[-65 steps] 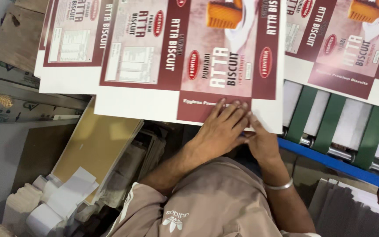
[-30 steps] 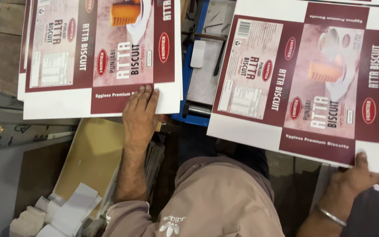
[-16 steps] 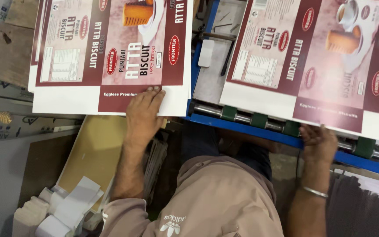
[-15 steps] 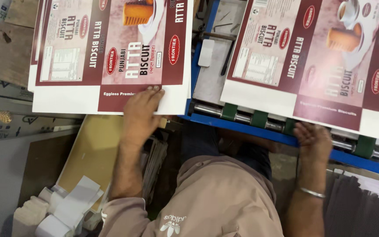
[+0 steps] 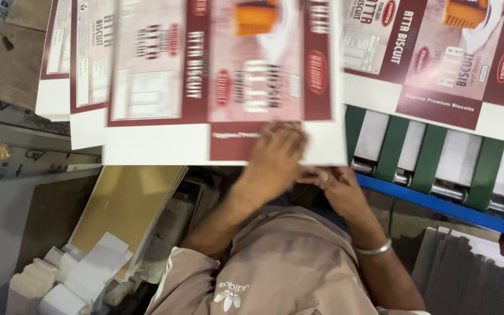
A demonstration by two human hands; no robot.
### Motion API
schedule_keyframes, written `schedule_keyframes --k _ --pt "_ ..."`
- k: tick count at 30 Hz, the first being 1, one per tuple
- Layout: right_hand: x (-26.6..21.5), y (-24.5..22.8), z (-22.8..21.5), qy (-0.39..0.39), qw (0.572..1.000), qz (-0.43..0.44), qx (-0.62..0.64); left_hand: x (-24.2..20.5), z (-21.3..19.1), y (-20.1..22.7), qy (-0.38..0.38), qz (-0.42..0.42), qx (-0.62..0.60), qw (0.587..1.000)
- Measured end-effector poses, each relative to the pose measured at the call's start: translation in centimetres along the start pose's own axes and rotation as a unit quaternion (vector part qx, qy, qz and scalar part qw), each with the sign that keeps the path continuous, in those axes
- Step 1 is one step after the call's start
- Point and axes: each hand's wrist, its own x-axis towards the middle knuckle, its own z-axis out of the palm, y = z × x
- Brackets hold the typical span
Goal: The person repeatedly picks up flat-packed cardboard boxes labeled 'ATTRA Biscuit' from a blue roller conveyor and stacks them onto a growing pile to their left. The task involves continuous manual handling of the boxes, moving them one by one from the conveyor to the stack.
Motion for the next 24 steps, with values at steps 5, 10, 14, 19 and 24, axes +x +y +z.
schedule_keyframes --k 5,10,14,19,24 --pt "0.9 0.6 -2.5 0.152 0.983 -0.032 -0.101 -0.1 0.0 1.2 -0.063 -0.006 -0.051 0.997" --pt "0.2 -0.8 -12.1 0.392 0.887 -0.085 0.229 -2.4 -1.7 -3.5 -0.067 -0.072 0.05 0.994" --pt "-2.3 1.0 -20.5 0.497 0.838 -0.147 0.173 -3.3 -2.4 -7.0 -0.038 -0.113 0.092 0.989" --pt "-5.9 4.5 -26.8 0.501 0.836 -0.203 0.095 -3.9 -2.7 -9.6 0.008 -0.139 0.146 0.98" --pt "-9.4 4.9 -26.8 0.567 0.802 -0.133 0.133 -5.5 -3.5 -10.6 0.077 -0.138 0.116 0.981"
